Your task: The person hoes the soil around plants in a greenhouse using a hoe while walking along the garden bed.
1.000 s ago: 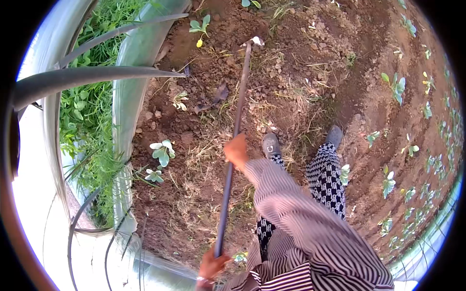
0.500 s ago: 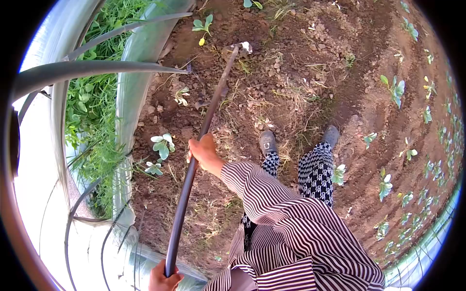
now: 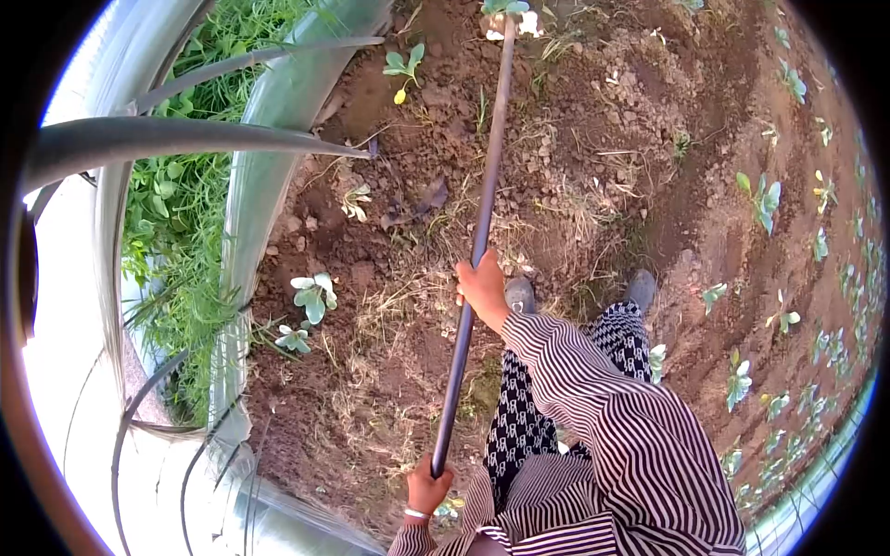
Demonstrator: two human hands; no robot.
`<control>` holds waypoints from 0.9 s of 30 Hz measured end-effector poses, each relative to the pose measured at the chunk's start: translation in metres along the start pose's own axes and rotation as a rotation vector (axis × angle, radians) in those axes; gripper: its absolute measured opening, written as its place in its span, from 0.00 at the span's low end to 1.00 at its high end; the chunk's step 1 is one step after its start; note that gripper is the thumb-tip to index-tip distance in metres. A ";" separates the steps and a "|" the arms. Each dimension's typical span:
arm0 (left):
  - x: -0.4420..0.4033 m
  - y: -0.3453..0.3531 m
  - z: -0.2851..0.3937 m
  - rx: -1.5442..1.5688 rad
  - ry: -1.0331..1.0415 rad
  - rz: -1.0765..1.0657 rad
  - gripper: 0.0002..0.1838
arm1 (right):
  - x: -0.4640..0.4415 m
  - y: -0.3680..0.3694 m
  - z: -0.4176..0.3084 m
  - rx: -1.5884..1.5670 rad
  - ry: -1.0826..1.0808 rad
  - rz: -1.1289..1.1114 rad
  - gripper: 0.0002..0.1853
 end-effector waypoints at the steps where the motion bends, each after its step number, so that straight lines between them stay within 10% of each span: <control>1: 0.002 0.005 0.007 -0.009 -0.019 0.002 0.09 | -0.006 -0.004 0.002 -0.017 0.023 0.022 0.14; 10: 0.014 0.084 0.029 0.200 0.009 -0.033 0.13 | -0.032 -0.032 0.002 0.118 0.022 0.005 0.13; 20: -0.208 0.079 0.181 0.645 0.172 -0.085 0.08 | -0.169 0.061 -0.174 0.465 -0.469 0.086 0.16; 27: -0.158 0.096 0.106 0.440 -0.073 -0.034 0.12 | -0.158 0.053 -0.046 0.608 -0.210 0.092 0.17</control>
Point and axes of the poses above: each hand's wrist, its own x-axis away from the middle knuckle, its own y-axis out of the palm, z = x × y, the point moved 5 cm from there along -x, towards the middle knuckle, and after that the axes turned 6 degrees about z, right-handed, at the moved point
